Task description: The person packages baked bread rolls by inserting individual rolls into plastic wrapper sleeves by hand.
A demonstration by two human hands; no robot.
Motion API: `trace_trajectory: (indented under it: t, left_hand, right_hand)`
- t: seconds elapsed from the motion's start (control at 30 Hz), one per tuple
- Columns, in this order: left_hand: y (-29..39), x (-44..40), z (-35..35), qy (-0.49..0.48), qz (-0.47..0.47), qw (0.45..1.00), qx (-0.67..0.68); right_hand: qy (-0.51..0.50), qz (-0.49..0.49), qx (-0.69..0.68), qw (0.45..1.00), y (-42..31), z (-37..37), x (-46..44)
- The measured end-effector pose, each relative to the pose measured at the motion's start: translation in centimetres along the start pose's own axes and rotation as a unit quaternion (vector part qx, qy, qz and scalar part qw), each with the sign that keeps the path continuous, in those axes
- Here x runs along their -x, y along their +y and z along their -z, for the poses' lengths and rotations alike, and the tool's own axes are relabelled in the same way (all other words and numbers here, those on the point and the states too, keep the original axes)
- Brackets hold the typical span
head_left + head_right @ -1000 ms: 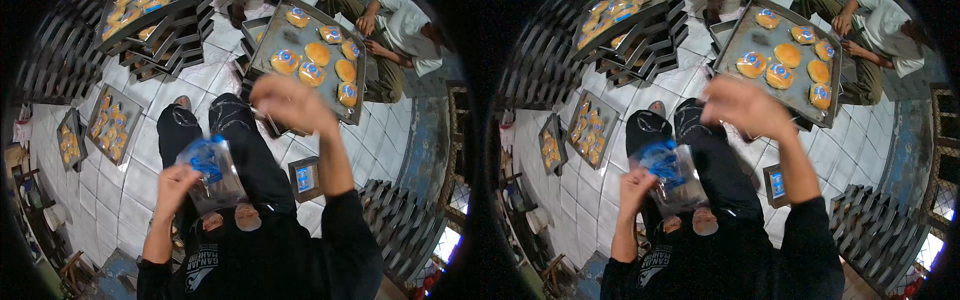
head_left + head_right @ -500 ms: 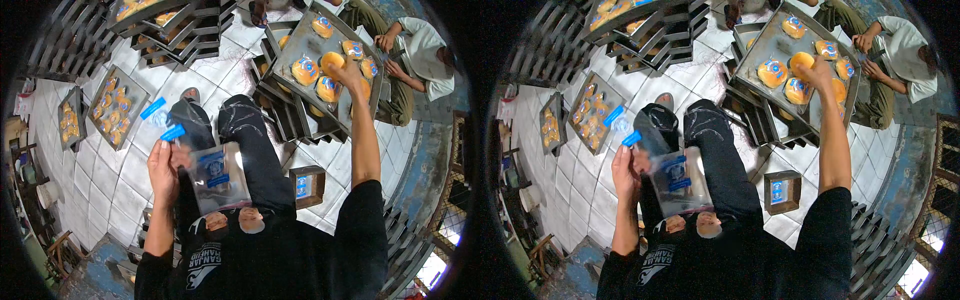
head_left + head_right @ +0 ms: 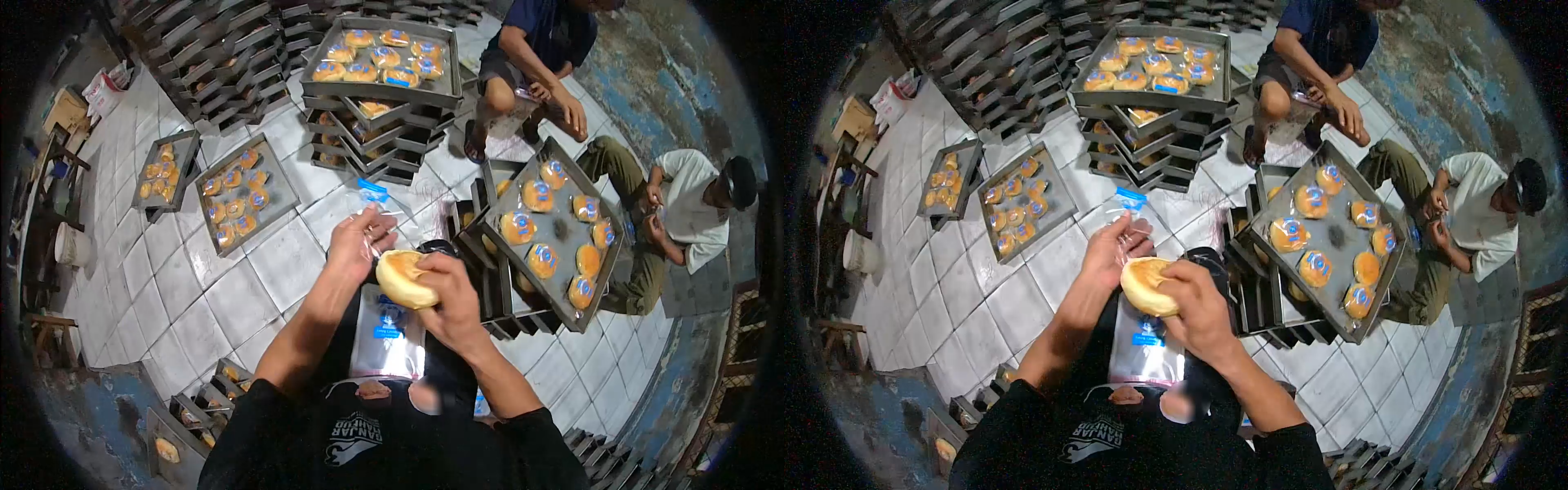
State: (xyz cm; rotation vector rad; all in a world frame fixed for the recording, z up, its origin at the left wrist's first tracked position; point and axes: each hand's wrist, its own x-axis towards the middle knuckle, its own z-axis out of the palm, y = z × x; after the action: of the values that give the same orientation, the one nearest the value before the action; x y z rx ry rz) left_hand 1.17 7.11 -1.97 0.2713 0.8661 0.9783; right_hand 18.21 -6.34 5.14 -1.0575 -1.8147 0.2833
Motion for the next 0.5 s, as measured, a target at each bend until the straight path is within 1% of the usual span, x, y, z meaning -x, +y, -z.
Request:
trace_trajectory:
  t: [0.03, 0.07, 0.1, 0.13, 0.2, 0.23, 0.33, 0.37, 0.4, 0.47, 0.5]
  left_hand:
    - [0.5, 1.8, -1.8, -0.010, -0.005, 1.000, -0.009]
    - [-0.3, 1.7, -1.8, -0.031, -0.011, 0.999, 0.011]
    - [-0.1, 2.7, -2.3, -0.053, 0.025, 0.998, 0.017]
    - [0.5, 4.0, -3.0, -0.075, 0.060, 0.995, 0.023]
    - [1.3, 6.2, -3.4, -0.097, 0.076, 0.992, 0.027]
    - [1.3, 7.1, -3.1, -0.108, 0.090, 0.990, 0.024]
    - [1.8, 6.7, -0.1, -0.095, 0.071, 0.992, 0.054]
    - [2.0, 5.2, 1.8, -0.087, 0.094, 0.988, 0.086]
    - [2.5, 4.3, 3.4, -0.121, 0.102, 0.982, 0.101]
    - [1.9, 3.6, 5.9, -0.172, 0.077, 0.971, 0.149]
    - [0.6, 4.8, 5.3, -0.137, 0.006, 0.986, 0.100]
  right_hand:
    - [0.000, 0.014, 0.049, 0.999, 1.0, -0.4, 0.2]
    - [-0.001, 0.026, 0.098, 0.995, 1.9, -0.7, 0.3]
    - [0.017, 0.007, 0.115, 0.993, 2.7, -0.8, 0.2]
    - [0.037, 0.017, 0.116, 0.992, 2.6, -1.0, -0.3]
    - [0.001, 0.097, 0.149, 0.984, 1.3, -0.8, -2.1]
    - [-0.011, 0.091, 0.162, 0.983, 0.4, -1.0, -2.7]
    - [-0.090, -0.010, 0.163, 0.982, -1.7, -2.9, -3.7]
    - [-0.118, -0.032, 0.131, 0.984, -2.4, -4.6, -3.1]
    - [-0.134, -0.025, 0.094, 0.986, -2.5, -6.5, -1.7]
    - [-0.158, -0.013, 0.112, 0.981, -1.8, -9.0, -0.1]
    - [-0.135, -0.007, 0.139, 0.981, -1.4, -9.2, -0.6]
